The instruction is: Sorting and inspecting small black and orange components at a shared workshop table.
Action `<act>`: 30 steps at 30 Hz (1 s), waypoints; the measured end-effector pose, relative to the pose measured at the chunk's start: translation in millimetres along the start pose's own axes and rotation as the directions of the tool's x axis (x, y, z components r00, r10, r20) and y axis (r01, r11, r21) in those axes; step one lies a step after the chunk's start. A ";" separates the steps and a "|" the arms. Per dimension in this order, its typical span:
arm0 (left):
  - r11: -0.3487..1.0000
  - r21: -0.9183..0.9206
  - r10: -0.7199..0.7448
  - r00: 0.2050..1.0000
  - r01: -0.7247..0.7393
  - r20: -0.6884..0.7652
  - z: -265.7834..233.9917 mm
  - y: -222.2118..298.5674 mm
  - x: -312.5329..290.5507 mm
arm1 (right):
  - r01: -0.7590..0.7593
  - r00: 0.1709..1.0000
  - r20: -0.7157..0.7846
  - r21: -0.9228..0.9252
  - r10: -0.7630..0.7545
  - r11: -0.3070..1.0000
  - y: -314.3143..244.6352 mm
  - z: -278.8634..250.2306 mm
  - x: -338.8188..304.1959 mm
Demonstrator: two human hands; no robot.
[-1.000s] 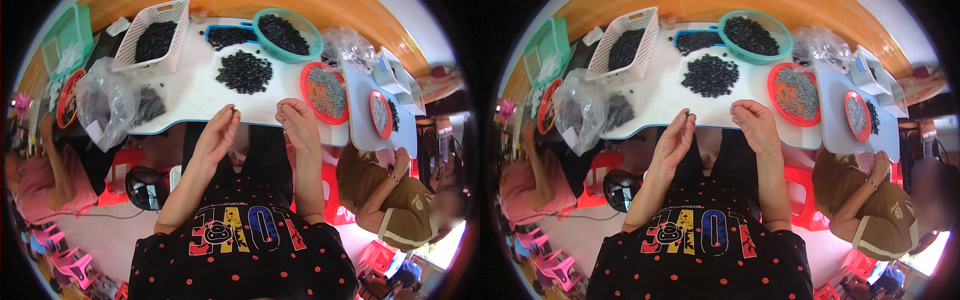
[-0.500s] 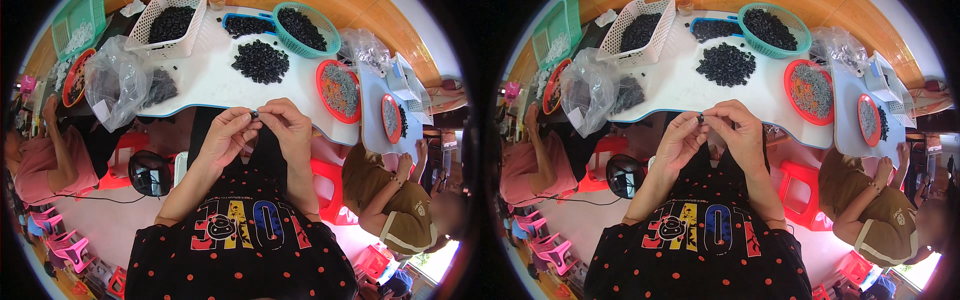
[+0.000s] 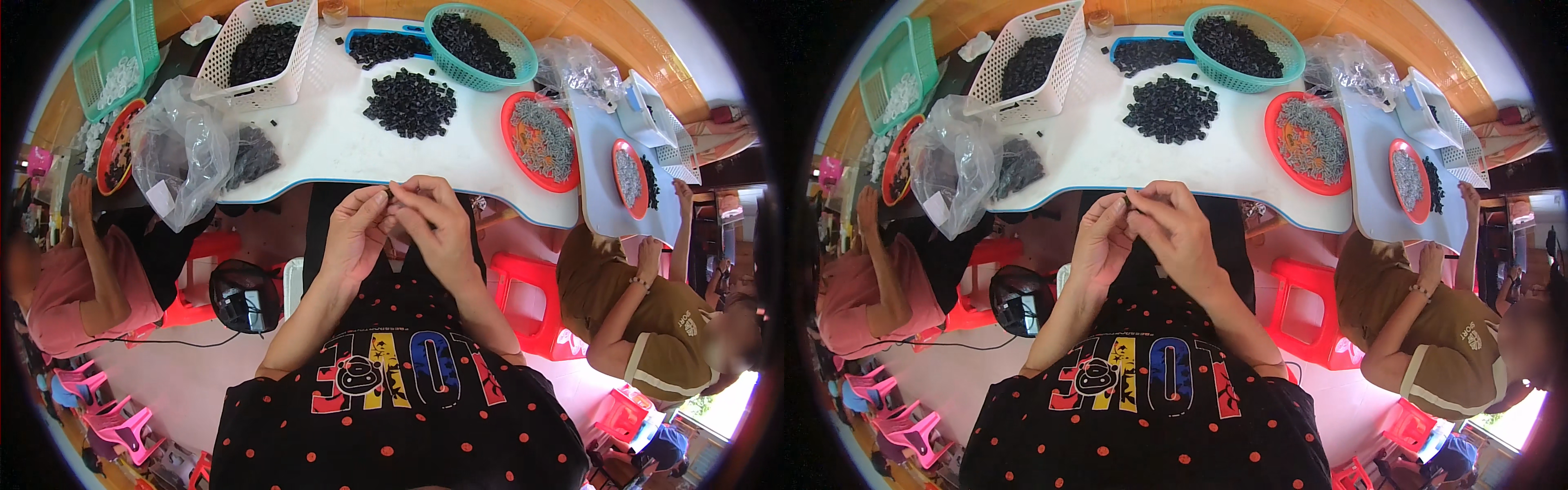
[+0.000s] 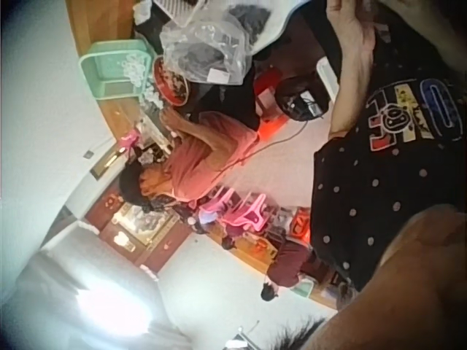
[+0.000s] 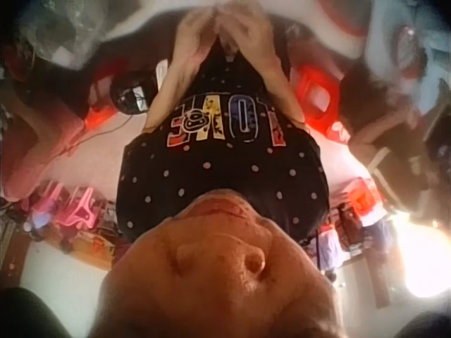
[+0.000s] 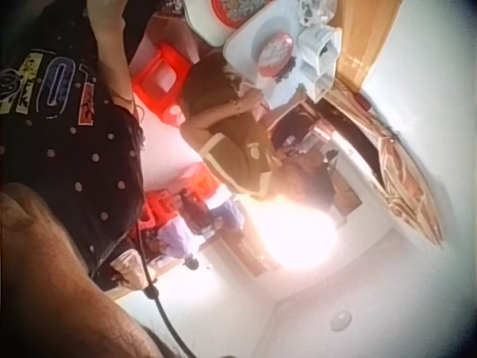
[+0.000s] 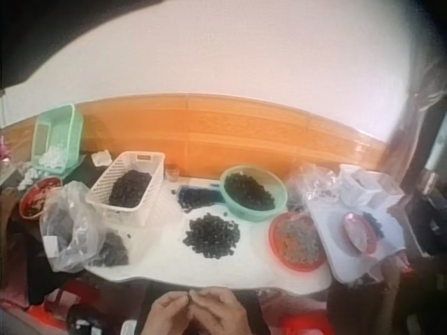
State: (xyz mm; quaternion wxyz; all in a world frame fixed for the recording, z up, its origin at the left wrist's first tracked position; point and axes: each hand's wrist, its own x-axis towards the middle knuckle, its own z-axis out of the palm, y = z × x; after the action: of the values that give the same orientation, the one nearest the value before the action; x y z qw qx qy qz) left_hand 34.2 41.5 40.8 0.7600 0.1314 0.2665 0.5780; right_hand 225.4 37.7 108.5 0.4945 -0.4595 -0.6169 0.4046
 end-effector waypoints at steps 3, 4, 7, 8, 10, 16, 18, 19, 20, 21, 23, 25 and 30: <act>0.983 -0.172 -0.069 0.996 0.058 -0.055 3.8 3.6 -1.2 | -0.216 0.973 -0.055 0.136 0.225 0.967 40.9 -30.3 29.1; 0.984 -0.169 -0.072 0.996 0.063 -0.046 4.9 2.6 0.7 | -0.165 0.972 -0.151 0.090 0.178 0.982 78.0 -44.2 48.6; 0.976 -0.197 -0.097 0.995 0.093 -0.010 -1.3 -2.6 8.8 | -0.199 0.956 -0.271 -0.337 0.108 0.920 186.7 -103.8 91.4; 0.970 -0.211 -0.122 0.992 0.120 0.002 -8.2 -5.0 11.4 | -0.201 0.953 -0.284 -0.340 0.103 0.919 209.7 -113.5 101.3; 0.964 -0.231 -0.133 0.991 0.132 0.011 -13.2 -4.1 8.8 | -0.143 0.964 -0.267 -0.562 -0.016 0.815 236.8 -120.7 122.4; 0.969 -0.231 -0.092 0.995 0.083 -0.027 -6.4 -1.5 0.9 | -0.162 0.969 -0.248 -0.553 0.025 0.817 253.9 -112.2 151.4; 0.971 -0.227 -0.091 0.995 0.079 -0.043 -6.5 -1.2 -1.5 | -0.181 0.971 -0.232 -0.552 0.059 0.814 247.4 -115.4 149.3; 0.970 -0.229 -0.089 0.995 0.077 -0.043 -6.3 -1.5 -1.8 | -0.192 0.971 -0.226 -0.552 0.076 0.811 242.8 -117.2 147.1; 0.971 -0.227 -0.085 0.996 0.073 -0.040 -6.0 -2.2 -2.2 | -0.204 0.971 -0.222 -0.553 0.093 0.808 238.0 -119.2 143.8; 0.972 -0.225 -0.078 0.996 0.067 -0.038 -6.3 -2.1 -2.4 | -0.214 0.970 -0.216 -0.552 0.110 0.806 232.0 -118.3 141.5; 0.974 -0.210 -0.088 0.996 0.080 -0.031 -7.1 -1.3 0.0 | -0.227 0.969 -0.213 -0.553 0.128 0.802 219.3 -117.1 131.6; 0.976 -0.206 -0.082 0.996 0.071 -0.046 -12.3 -1.0 0.2 | -0.277 0.934 -0.220 0.057 0.283 0.959 195.3 -106.5 114.5; 0.978 -0.185 -0.109 0.993 0.098 -0.048 -10.2 -1.1 -1.0 | -0.336 0.931 0.139 0.687 0.338 0.644 101.9 -55.5 57.4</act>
State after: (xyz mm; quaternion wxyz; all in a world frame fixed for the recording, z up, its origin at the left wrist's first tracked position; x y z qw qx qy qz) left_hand 29.2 39.1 32.1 0.7899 0.0302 0.2408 0.5632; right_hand 291.9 121.2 35.2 0.5477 -0.3446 -0.3204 0.6918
